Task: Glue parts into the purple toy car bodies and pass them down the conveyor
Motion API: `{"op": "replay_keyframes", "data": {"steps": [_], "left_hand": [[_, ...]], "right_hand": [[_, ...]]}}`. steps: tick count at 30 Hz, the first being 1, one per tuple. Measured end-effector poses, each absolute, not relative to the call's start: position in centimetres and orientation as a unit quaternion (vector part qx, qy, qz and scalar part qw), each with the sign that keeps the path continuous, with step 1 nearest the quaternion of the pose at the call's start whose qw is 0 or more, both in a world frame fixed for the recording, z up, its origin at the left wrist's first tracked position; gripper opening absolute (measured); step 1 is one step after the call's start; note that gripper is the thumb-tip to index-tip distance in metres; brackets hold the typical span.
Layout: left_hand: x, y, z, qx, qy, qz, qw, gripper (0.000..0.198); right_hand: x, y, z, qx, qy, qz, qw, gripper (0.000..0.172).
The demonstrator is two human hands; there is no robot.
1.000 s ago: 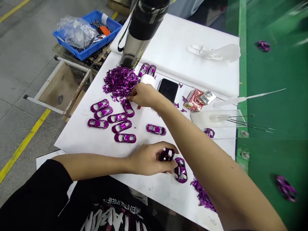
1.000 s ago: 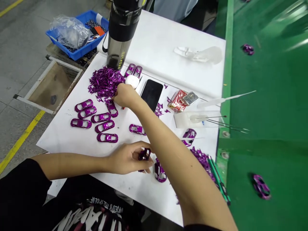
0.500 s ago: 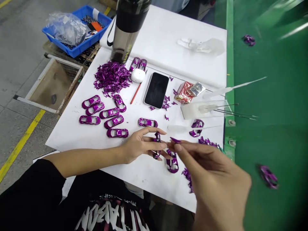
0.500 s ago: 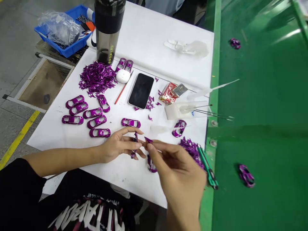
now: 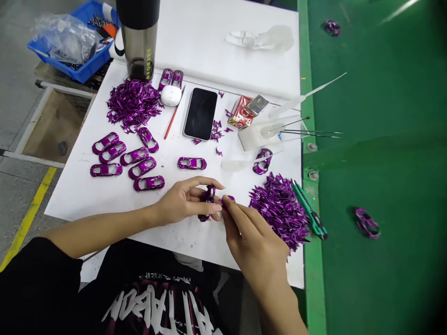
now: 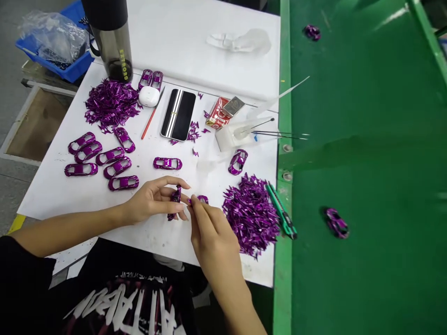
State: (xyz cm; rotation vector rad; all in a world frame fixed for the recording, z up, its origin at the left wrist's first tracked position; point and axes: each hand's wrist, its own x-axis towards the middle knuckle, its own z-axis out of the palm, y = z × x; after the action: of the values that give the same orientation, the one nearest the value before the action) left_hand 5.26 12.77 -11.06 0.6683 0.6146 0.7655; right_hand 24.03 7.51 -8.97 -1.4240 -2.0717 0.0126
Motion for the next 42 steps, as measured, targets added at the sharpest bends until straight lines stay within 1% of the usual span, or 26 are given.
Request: {"op": "replay_keyframes", "data": {"steps": [2,4,7,8,10,14,17,21,22,23,24,26,27,29,30,31,32,34,37,39,40,42], "left_hand": [[5.6,12.4,-11.1,0.345,0.314,0.371,0.803,0.045],[5.9,11.9,-11.3,0.371,0.35,0.385,0.769,0.045],[6.3,11.5,-11.6,0.4,0.376,0.403,0.733,0.047],[6.4,11.4,-11.8,0.407,0.375,0.408,0.726,0.047],[6.4,11.3,-12.0,0.418,0.371,0.416,0.717,0.046],[6.2,11.3,-12.3,0.434,0.364,0.429,0.704,0.043],[6.3,11.0,-12.4,0.459,0.368,0.433,0.682,0.04],[6.2,10.9,-12.4,0.52,0.396,0.437,0.617,0.034],[6.1,10.9,-12.3,0.536,0.399,0.43,0.608,0.037],[5.9,11.1,-12.2,0.547,0.396,0.418,0.608,0.043],[5.8,11.2,-12.1,0.552,0.386,0.404,0.619,0.054],[5.4,11.7,-11.9,0.552,0.348,0.377,0.658,0.078],[5.2,11.9,-11.8,0.553,0.325,0.365,0.675,0.087],[4.9,12.2,-11.9,0.576,0.283,0.34,0.688,0.094],[4.8,12.2,-12.1,0.596,0.271,0.327,0.681,0.093],[4.7,12.3,-12.3,0.619,0.266,0.316,0.668,0.091],[4.6,12.2,-12.5,0.64,0.265,0.308,0.652,0.089],[4.6,12.0,-12.8,0.67,0.27,0.296,0.625,0.083],[4.8,11.7,-13.0,0.668,0.276,0.294,0.625,0.082],[5.1,11.4,-12.9,0.647,0.288,0.3,0.639,0.086],[5.1,11.4,-12.8,0.637,0.297,0.305,0.642,0.085],[5.3,11.3,-12.7,0.632,0.318,0.318,0.631,0.072]], "right_hand": [[24.2,7.5,-8.5,-0.566,-0.755,0.056,0.327,0.019],[24.0,7.4,-7.8,-0.634,-0.663,0.144,0.372,0.016],[23.2,7.4,-7.1,-0.693,-0.517,0.306,0.399,0.025],[22.7,7.5,-7.0,-0.689,-0.499,0.344,0.398,0.027],[21.8,7.7,-7.0,-0.674,-0.497,0.378,0.395,0.028],[20.6,7.7,-7.3,-0.674,-0.523,0.332,0.403,0.023],[20.1,7.6,-7.5,-0.676,-0.557,0.283,0.392,0.02],[19.2,7.2,-7.9,-0.654,-0.638,0.154,0.376,0.019],[19.1,7.2,-8.0,-0.646,-0.653,0.121,0.376,0.019],[19.2,7.2,-8.0,-0.639,-0.664,0.103,0.376,0.019],[19.6,7.2,-8.0,-0.634,-0.669,0.104,0.373,0.017],[20.7,7.4,-7.9,-0.629,-0.67,0.147,0.365,0.012],[21.4,7.5,-7.8,-0.628,-0.666,0.179,0.36,0.014],[22.7,7.6,-7.7,-0.621,-0.656,0.257,0.344,0.031],[23.1,7.5,-7.7,-0.615,-0.653,0.291,0.332,0.037],[23.3,7.4,-7.8,-0.61,-0.652,0.317,0.32,0.04],[23.4,7.2,-7.9,-0.609,-0.652,0.329,0.311,0.038],[23.2,6.8,-8.2,-0.617,-0.656,0.307,0.309,0.03],[23.3,6.5,-8.2,-0.601,-0.682,0.28,0.309,0.033],[24.0,7.0,-7.4,-0.565,-0.709,0.306,0.29,0.034],[24.6,7.5,-6.7,-0.556,-0.717,0.316,0.278,0.031],[25.8,9.2,-4.9,-0.596,-0.695,0.283,0.286,0.022]]}}
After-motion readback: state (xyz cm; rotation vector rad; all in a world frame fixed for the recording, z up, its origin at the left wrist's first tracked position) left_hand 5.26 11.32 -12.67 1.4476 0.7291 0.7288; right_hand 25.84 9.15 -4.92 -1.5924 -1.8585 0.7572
